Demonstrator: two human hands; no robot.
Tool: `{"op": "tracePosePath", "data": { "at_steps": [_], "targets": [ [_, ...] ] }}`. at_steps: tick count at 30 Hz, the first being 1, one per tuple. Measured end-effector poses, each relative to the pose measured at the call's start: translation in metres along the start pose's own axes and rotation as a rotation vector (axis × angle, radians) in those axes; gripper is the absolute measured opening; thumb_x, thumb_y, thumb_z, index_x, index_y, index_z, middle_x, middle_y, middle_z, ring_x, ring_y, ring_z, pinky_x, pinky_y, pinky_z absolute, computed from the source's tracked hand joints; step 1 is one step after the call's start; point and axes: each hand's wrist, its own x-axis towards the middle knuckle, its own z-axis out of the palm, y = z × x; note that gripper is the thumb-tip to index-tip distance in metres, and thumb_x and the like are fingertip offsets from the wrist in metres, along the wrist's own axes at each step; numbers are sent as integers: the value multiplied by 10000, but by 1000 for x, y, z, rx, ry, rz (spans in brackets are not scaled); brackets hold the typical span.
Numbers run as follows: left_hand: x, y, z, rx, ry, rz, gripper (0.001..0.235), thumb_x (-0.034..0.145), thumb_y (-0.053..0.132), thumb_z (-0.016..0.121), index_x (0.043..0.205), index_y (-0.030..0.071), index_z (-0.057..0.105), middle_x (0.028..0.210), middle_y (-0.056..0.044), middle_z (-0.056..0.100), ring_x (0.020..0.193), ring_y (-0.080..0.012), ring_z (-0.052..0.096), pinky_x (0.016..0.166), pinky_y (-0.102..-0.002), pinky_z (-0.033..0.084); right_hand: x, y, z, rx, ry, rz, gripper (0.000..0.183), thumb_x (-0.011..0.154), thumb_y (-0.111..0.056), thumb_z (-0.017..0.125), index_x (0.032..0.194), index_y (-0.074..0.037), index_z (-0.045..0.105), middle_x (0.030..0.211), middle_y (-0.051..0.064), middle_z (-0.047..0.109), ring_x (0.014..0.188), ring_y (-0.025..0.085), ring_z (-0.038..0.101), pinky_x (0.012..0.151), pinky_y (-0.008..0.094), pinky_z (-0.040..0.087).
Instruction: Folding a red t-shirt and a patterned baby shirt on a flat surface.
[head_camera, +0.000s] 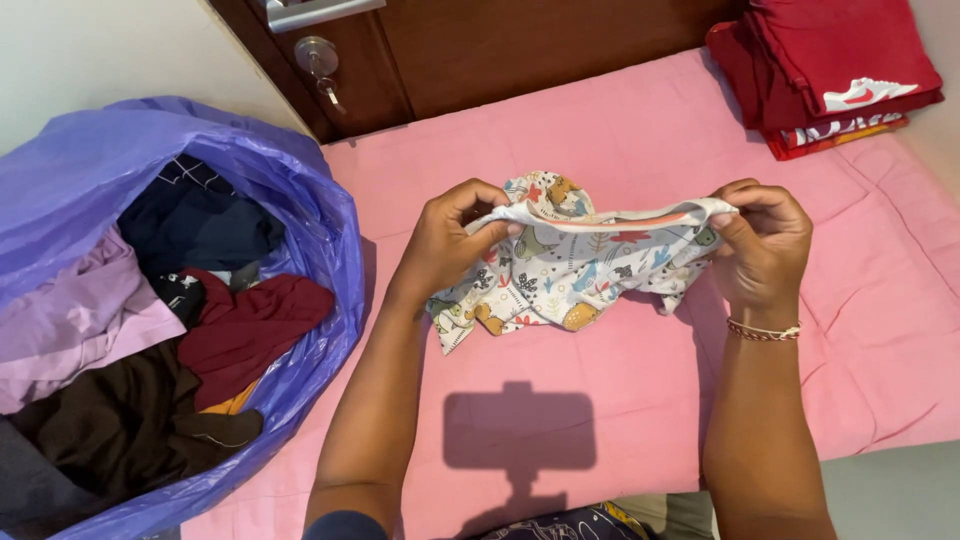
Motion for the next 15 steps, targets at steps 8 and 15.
{"op": "tracePosePath", "data": {
  "at_steps": [8,15],
  "targets": [
    [0,-3,-1,25,149,-20,215,869,118,825,1009,85,665,870,-11,631,741,-70,610,473,-204,622,2,8,-6,-71,42,62,234,999,-252,751,1035,-47,645,971,41,636,628,54,437,516,167,309],
    [-1,-1,-1,101,137,-20,117,951,198,732,970,93,686,811,33,628,716,-45,537,515,-215,630,0,12,-5,-169,85,23,319,1037,-364,725,1021,-66,610,736,-48,487,599,25,356,583,183,287]
  ]
}}
